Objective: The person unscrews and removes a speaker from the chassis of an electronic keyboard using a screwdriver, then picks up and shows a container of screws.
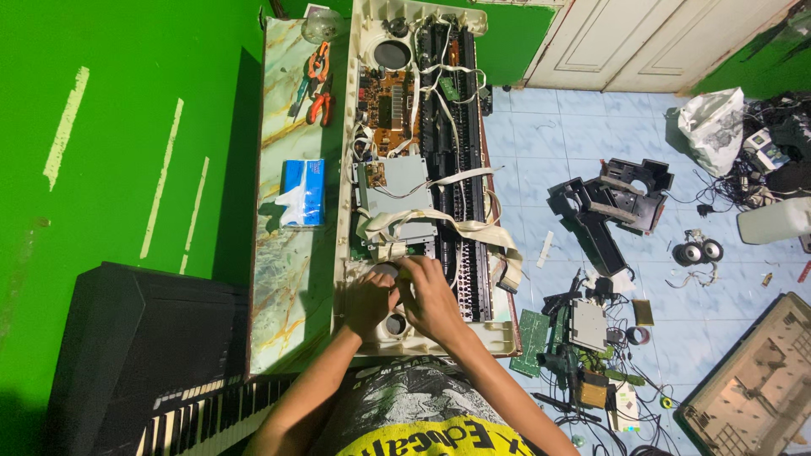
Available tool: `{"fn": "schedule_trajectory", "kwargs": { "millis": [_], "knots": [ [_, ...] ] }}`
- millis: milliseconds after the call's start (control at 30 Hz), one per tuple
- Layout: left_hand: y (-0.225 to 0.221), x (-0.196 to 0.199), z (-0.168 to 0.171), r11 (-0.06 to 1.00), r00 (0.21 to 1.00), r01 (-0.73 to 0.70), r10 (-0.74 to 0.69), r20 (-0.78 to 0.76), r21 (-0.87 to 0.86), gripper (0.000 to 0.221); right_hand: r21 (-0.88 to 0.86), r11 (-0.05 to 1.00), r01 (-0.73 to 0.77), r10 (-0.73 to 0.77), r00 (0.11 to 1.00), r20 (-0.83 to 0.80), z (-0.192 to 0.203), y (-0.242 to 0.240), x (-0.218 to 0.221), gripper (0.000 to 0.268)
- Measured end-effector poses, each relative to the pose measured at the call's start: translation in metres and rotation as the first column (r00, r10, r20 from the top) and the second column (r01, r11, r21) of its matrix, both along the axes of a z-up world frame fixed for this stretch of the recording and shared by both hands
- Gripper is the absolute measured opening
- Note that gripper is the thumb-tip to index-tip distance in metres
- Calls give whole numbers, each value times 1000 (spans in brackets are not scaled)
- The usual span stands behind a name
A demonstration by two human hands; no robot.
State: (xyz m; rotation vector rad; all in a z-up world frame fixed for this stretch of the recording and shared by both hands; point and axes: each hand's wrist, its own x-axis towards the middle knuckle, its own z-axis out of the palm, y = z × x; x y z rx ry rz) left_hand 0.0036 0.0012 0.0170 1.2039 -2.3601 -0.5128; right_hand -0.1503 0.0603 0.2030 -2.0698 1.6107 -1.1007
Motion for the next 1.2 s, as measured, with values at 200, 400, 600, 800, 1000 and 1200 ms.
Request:
{"fn": "schedule_trajectory", "kwargs": {
  "millis": [200,400,600,800,1000,1200],
  "knots": [
    [-5,-2,11,986,994,-103,108,-31,129,14,-66,994,93,-79,980,185,-10,3,-10,38],
    [-6,1,-48,835,826,-74,358,-436,545,17,-106,968,229,-202,954,220,-15,7,-10,28],
    [0,20,-50,824,807,-76,381,-451,561,18,130,973,191,-215,954,209,-29,10,-19,26],
    [14,22,-35,749,716,15,455,-530,663,15,484,873,53,-148,976,161,-58,16,-16,25],
    [31,25,-33,822,798,-117,411,-440,557,15,595,800,-73,38,997,72,-80,16,-5,28],
    [40,23,17,846,894,-224,376,-244,484,19,592,803,-64,164,980,-117,-102,16,5,59]
  ]
}}
